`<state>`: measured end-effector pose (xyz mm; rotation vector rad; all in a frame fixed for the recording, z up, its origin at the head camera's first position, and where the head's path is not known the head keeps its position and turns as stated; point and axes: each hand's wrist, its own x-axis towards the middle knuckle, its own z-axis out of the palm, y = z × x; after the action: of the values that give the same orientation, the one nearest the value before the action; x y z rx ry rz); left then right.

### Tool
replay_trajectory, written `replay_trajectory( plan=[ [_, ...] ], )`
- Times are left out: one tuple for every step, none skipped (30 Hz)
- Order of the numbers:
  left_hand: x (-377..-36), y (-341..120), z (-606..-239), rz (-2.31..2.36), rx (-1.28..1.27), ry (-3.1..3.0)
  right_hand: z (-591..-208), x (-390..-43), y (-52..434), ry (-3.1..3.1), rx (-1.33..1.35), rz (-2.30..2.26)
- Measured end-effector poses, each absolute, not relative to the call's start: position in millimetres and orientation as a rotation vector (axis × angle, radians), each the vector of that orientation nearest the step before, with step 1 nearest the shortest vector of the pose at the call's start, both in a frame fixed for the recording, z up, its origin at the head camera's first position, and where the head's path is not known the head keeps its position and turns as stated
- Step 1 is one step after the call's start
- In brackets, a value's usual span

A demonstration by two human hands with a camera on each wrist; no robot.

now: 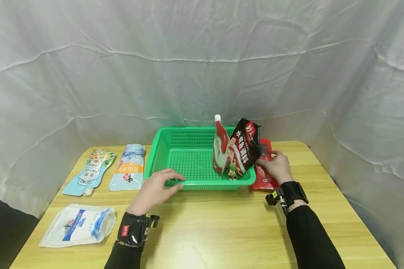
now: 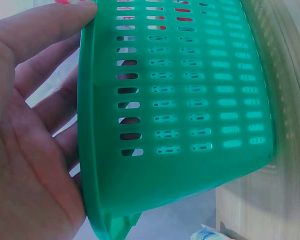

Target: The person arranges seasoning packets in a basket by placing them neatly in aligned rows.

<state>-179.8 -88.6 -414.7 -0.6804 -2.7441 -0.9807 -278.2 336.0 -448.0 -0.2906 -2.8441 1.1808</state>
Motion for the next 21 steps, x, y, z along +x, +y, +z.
replay_trajectory(
  plan=[
    [-180,-89,-414,-0.98,-0.68,-2.744,-447,-277,336,-2.834,-0.291,1.181],
    [-180,-89,-414,-0.981,-0.68,-2.743,-445,-275,336,-2.821,-0.294,1.185],
    [-180,-89,-414,-0.981,-0.681,-2.742,-443,-274,337,-2.805,-0.296,1.194],
    [-180,-89,-414,-0.981,-0.682,-2.741,-442,-273,337,-2.786,-0.295,1.204],
    [-180,-89,-414,-0.982,-0.683,-2.74,-440,-272,338,-2.771,-0.296,1.215],
    [-180,-89,-414,-0.984,-0.683,-2.739,-438,-271,338,-2.756,-0.299,1.224],
    [-180,-89,-414,-0.985,-0.684,-2.738,-437,-270,339,-2.738,-0.301,1.236],
    [-180,-89,-414,-0.985,-0.684,-2.737,-435,-269,340,-2.722,-0.301,1.241],
    [-180,-89,-414,-0.986,-0.685,-2.736,-433,-268,341,-2.71,-0.305,1.246],
    [-180,-89,-414,-0.987,-0.685,-2.736,-431,-266,342,-2.697,-0.307,1.25],
    [-180,-89,-414,-0.986,-0.685,-2.736,-429,-265,343,-2.689,-0.312,1.251],
    [-180,-89,-414,-0.986,-0.687,-2.737,-427,-264,344,-2.681,-0.315,1.251],
    [-180,-88,-414,-0.985,-0.687,-2.738,-424,-263,344,-2.673,-0.32,1.252],
    [-180,-89,-413,-0.983,-0.686,-2.738,-422,-262,345,-2.662,-0.322,1.263],
    [-180,-88,-413,-0.983,-0.688,-2.74,-420,-261,345,-2.651,-0.326,1.277],
    [-180,-88,-413,-0.981,-0.688,-2.74,-417,-260,345,-2.641,-0.328,1.289],
    [-180,-88,-413,-0.979,-0.688,-2.741,-415,-258,346,-2.635,-0.329,1.297],
    [-181,-88,-413,-0.978,-0.69,-2.741,-413,-257,346,-2.624,-0.327,1.31],
    [-181,-88,-413,-0.977,-0.691,-2.741,-410,-255,346,-2.613,-0.328,1.32],
    [-181,-88,-414,-0.976,-0.692,-2.742,-408,-254,346,-2.602,-0.326,1.325],
    [-181,-89,-414,-0.975,-0.692,-2.742,-406,-253,346,-2.594,-0.325,1.323]
  ],
)
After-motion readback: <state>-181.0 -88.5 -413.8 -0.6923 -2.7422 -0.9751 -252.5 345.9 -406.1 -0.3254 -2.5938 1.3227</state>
